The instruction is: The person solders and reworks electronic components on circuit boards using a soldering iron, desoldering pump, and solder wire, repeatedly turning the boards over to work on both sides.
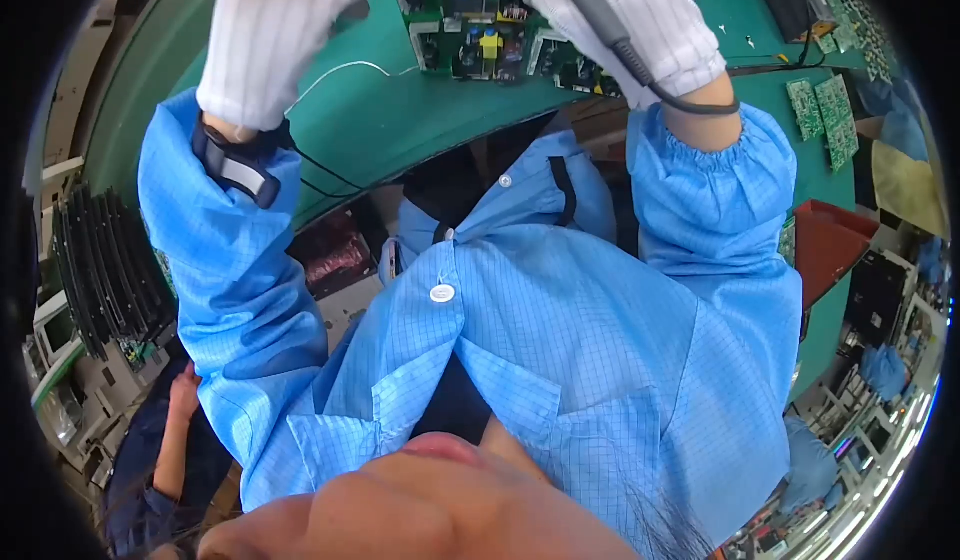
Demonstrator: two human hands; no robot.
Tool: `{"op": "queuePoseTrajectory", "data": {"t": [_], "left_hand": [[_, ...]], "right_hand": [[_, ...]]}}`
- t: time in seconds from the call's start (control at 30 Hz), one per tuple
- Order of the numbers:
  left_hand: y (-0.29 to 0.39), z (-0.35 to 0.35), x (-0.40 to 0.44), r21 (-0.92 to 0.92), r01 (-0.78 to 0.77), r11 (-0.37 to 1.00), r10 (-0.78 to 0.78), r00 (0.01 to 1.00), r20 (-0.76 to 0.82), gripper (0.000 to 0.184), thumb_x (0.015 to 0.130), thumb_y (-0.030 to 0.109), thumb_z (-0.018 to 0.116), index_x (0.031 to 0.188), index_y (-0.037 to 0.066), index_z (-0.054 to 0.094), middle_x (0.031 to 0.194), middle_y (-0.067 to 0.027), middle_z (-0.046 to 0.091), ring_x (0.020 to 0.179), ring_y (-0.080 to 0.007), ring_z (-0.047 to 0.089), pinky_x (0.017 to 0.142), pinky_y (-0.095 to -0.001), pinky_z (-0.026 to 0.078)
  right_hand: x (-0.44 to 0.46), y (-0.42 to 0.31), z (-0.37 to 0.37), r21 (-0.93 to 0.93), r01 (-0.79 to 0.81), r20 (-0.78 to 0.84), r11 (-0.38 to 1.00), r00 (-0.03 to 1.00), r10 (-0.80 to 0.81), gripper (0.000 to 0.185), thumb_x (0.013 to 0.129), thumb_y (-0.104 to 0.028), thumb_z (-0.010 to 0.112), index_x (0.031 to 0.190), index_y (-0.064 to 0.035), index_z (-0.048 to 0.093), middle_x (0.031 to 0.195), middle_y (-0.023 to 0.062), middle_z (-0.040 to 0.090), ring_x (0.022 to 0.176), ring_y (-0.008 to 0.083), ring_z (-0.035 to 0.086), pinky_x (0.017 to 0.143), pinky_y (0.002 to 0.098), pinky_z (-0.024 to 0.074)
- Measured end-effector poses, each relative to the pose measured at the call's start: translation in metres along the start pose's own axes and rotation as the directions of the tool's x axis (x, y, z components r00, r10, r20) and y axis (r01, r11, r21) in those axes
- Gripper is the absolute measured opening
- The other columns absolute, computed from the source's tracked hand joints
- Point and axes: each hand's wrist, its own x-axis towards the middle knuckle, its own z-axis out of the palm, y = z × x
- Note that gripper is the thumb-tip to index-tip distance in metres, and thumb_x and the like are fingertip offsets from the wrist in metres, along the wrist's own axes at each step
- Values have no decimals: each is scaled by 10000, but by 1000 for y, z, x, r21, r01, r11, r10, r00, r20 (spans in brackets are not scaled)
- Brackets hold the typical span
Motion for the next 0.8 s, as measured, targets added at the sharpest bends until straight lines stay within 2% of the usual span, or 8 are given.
{"op": "queuePoseTrajectory", "data": {"t": [0.07, 0.27, 0.33, 0.47, 0.57, 0.67, 0.73, 0.8], "left_hand": [[-2, -6, 6, -251, 268, 930, -265, 963, 45, 273, 968, 220, 688, 983, -53, 705, 907, -141, 760, 663, -150, 673, 602, -303, 533], [-62, 18, 4, -454, 40, 890, -157, 962, -223, 252, 994, 200, 647, 1006, -47, 690, 834, -76, 718, 688, -99, 647, 591, -250, 501], [-76, 16, 9, -242, -321, 915, 219, 903, -369, 177, 1005, 138, 626, 1035, -24, 690, 837, -48, 702, 721, -90, 649, 603, -232, 491], [-50, 18, -12, 16, -227, 974, 206, 848, -488, 138, 1012, 82, 600, 1070, -10, 685, 888, -35, 703, 732, -104, 647, 627, -240, 500], [-74, 32, -27, -530, -95, 843, -112, 932, -346, 125, 1006, 73, 620, 1079, -4, 685, 939, -43, 717, 725, -122, 646, 662, -263, 522], [-108, 58, -40, -356, -366, 860, 316, 929, -192, 311, 864, -72, 646, 1128, 76, 719, 1177, -132, 742, 1006, -256, 740, 813, -338, 594], [-111, 71, -51, 16, -408, 913, 408, 909, -86, 312, 816, -42, 612, 1083, 109, 668, 1212, -51, 717, 857, -250, 722, 759, -345, 581], [-115, 75, -56, 5, -338, 941, 338, 941, 25, 435, 762, -154, 572, 1117, 78, 667, 1269, -91, 701, 1020, -320, 710, 858, -391, 599]], "right_hand": [[2, 19, 3, 71, 89, -3, 994, 996, -89, 421, 805, 15, 788, 1191, -16, 620, 1146, 125, 719, 1087, 265, 716, 936, 342, 557], [4, 32, 4, 168, 13, 54, 986, 998, -22, 421, 825, 20, 763, 1217, 31, 608, 1146, 114, 672, 1088, 195, 657, 979, 316, 518], [4, 36, 6, 274, -61, 61, 960, 997, 46, 434, 830, 17, 761, 1234, 31, 601, 1149, 109, 657, 1091, 196, 652, 985, 319, 512], [-2, 22, -6, 212, -81, 41, 974, 996, 74, 421, 832, 38, 747, 1222, 33, 591, 1149, 112, 645, 1099, 205, 649, 996, 326, 504], [-18, 21, -12, 295, -44, -123, 955, 989, 83, 393, 819, 97, 721, 1181, 31, 582, 1168, 132, 632, 1122, 225, 640, 1009, 334, 489], [-34, 8, -15, 66, 35, -207, 997, 978, -21, 377, 862, 81, 764, 1207, -15, 645, 1189, 142, 726, 1079, 258, 734, 920, 340, 609], [-44, 15, -5, 60, 84, -208, 995, 976, -70, 355, 844, 138, 750, 1163, 9, 663, 1152, 147, 734, 1074, 251, 732, 911, 348, 611], [-41, 15, -15, -208, 273, 33, 939, 962, -272, 331, 823, 105, 777, 1118, -12, 682, 1057, 127, 757, 999, 254, 746, 872, 359, 607]]}}
